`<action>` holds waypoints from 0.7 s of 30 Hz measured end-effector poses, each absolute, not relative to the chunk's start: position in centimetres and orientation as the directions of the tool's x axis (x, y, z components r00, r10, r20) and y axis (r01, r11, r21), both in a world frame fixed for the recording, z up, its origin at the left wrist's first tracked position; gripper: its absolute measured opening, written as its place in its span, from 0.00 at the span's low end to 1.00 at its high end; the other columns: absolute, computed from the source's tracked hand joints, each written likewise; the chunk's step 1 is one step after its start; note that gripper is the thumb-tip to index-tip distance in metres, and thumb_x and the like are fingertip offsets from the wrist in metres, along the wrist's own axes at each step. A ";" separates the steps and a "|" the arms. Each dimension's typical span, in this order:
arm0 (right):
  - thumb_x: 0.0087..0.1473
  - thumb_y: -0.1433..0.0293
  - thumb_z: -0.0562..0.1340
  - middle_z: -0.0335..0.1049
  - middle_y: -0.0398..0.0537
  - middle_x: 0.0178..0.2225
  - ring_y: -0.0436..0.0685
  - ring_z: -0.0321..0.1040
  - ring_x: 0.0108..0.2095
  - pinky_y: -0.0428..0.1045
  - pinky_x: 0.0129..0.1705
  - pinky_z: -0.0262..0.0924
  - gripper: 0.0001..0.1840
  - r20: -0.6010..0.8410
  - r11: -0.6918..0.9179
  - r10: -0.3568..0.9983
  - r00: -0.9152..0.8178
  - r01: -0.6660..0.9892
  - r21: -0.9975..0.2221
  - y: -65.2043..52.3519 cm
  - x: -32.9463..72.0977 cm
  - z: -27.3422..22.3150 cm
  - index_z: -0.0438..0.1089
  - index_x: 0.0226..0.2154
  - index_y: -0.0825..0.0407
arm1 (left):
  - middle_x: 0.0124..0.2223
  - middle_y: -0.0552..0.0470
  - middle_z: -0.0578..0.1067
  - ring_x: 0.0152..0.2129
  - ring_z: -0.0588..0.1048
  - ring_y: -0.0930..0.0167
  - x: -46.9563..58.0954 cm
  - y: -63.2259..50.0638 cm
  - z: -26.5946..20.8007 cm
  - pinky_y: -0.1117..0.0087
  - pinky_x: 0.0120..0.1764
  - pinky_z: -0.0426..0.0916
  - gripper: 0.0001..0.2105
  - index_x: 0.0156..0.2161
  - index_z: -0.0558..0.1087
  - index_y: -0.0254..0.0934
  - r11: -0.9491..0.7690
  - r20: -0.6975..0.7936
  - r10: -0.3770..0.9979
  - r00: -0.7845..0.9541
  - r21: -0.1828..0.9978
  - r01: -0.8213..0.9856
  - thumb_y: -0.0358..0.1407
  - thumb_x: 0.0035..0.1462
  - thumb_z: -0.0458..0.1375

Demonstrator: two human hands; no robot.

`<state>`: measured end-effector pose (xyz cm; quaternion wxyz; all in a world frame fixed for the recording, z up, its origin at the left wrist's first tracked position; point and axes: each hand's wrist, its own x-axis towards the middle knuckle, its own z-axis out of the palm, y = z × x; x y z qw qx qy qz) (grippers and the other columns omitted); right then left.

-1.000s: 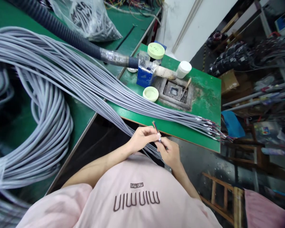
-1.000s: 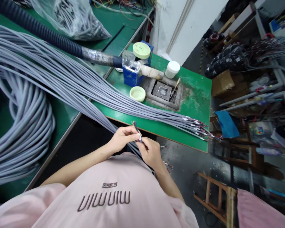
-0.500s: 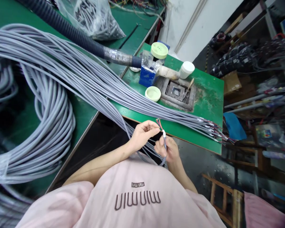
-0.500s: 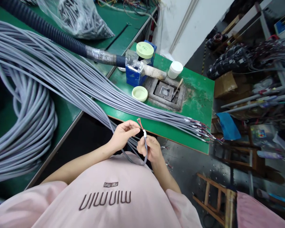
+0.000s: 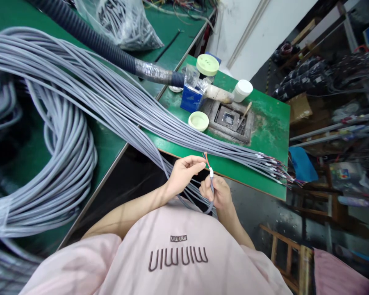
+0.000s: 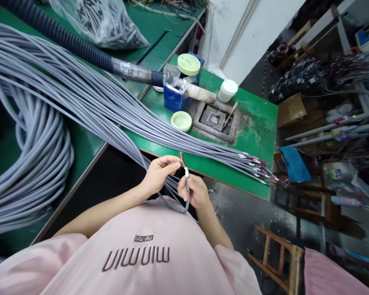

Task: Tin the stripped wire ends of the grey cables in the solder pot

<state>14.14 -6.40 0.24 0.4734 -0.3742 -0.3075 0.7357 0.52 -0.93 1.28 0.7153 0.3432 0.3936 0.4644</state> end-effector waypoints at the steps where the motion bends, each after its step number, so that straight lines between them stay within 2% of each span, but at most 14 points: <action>1: 0.49 0.50 0.64 0.57 0.37 0.08 0.46 0.46 0.11 0.46 0.18 0.46 0.21 -0.255 -0.360 0.927 -0.274 -0.464 -0.810 -6.4 14.1 0.3 0.66 0.23 0.51 | 0.28 0.54 0.76 0.21 0.67 0.78 0.5 -0.9 1.3 0.75 0.27 0.64 0.10 0.32 0.78 0.36 0.337 -0.247 0.934 0.259 0.853 -0.399 0.39 0.45 0.67; 9: 0.54 0.54 0.61 0.62 0.40 0.11 0.48 0.52 0.12 0.45 0.18 0.45 0.18 -0.213 -0.318 0.935 -0.282 -0.408 -0.856 -6.8 14.5 -0.4 0.68 0.26 0.53 | 0.29 0.53 0.77 0.24 0.69 0.77 0.3 -1.0 0.9 0.75 0.30 0.65 0.10 0.33 0.79 0.36 0.324 -0.222 0.933 0.282 0.860 -0.394 0.39 0.45 0.67; 13: 0.53 0.52 0.62 0.62 0.40 0.11 0.48 0.53 0.12 0.45 0.18 0.47 0.20 -0.234 -0.317 0.937 -0.258 -0.354 -0.880 -6.9 14.6 -0.4 0.68 0.26 0.52 | 0.29 0.54 0.77 0.23 0.69 0.78 0.2 -1.0 0.9 0.75 0.30 0.65 0.09 0.32 0.79 0.37 0.319 -0.199 0.932 0.304 0.850 -0.420 0.38 0.45 0.68; 21: 0.50 0.50 0.62 0.63 0.40 0.11 0.48 0.52 0.13 0.46 0.19 0.47 0.21 -0.262 -0.323 0.938 -0.227 -0.303 -0.897 -6.7 14.2 -0.3 0.68 0.26 0.52 | 0.25 0.56 0.75 0.21 0.68 0.78 0.5 -0.9 1.3 0.75 0.29 0.64 0.09 0.26 0.76 0.35 0.348 -0.254 0.930 0.264 0.837 -0.423 0.38 0.42 0.69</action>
